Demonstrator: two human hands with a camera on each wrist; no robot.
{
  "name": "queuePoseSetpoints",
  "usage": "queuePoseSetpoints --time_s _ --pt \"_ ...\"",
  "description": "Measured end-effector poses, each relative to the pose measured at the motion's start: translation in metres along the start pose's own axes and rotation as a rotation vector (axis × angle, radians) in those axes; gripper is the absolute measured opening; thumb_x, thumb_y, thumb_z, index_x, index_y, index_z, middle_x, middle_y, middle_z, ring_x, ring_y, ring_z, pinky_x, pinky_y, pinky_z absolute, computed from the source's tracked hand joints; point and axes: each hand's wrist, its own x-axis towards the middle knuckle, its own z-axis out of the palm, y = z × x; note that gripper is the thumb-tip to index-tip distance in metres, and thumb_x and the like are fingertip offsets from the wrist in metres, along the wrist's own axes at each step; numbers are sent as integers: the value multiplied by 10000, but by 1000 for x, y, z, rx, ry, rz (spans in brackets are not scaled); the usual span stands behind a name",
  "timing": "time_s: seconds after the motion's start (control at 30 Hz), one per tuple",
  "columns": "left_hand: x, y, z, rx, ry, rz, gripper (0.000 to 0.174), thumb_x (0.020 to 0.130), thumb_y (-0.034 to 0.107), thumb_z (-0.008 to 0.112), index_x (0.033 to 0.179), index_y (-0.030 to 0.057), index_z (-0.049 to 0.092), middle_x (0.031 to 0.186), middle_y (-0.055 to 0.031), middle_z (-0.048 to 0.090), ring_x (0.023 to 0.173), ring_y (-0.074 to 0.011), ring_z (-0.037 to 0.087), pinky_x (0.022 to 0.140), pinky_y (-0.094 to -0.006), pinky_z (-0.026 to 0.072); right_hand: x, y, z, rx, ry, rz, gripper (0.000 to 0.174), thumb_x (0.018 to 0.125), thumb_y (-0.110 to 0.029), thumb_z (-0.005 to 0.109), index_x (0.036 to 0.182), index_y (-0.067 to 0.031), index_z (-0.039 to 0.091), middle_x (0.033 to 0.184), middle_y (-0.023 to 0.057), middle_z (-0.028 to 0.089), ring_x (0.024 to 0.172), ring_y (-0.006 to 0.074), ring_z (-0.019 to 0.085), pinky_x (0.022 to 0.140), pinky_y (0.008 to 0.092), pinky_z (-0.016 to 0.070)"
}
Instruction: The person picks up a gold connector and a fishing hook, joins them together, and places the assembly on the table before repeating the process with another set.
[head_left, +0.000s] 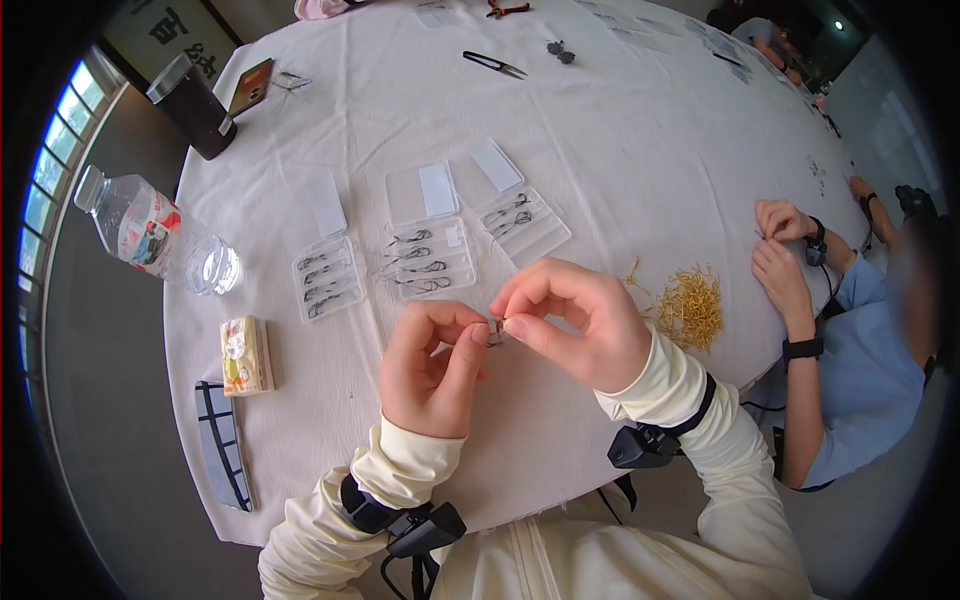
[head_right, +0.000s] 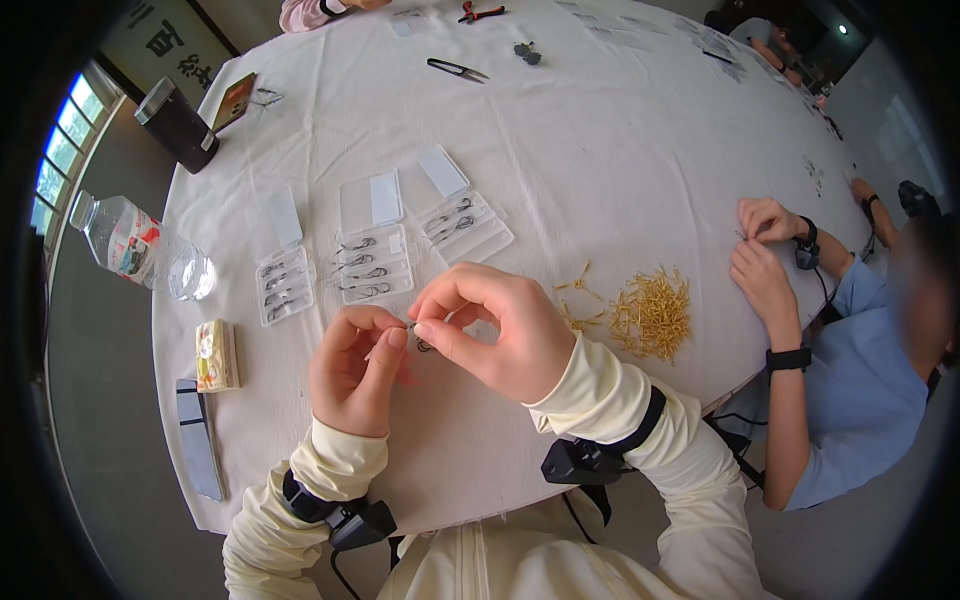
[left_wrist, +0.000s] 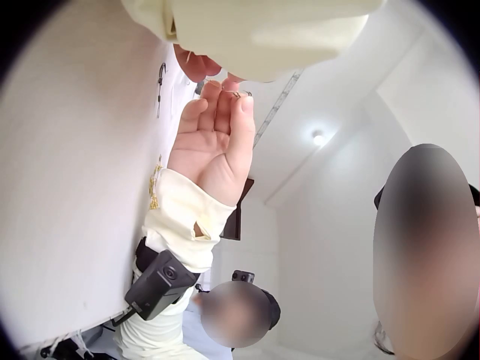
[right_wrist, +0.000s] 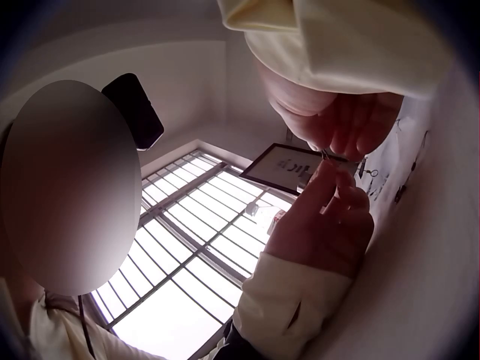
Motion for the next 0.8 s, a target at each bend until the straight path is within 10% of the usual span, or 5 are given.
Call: queuePoseSetpoints --time_s 0.8 --pt "8 10 -10 573 -10 361 55 843 -6 680 888 3 650 830 -40 587 600 -81 484 550 -219 382 1 3 -2 31 -32 143 72 862 -55 684 878 11 662 802 58 702 761 118 664 745 266 534"
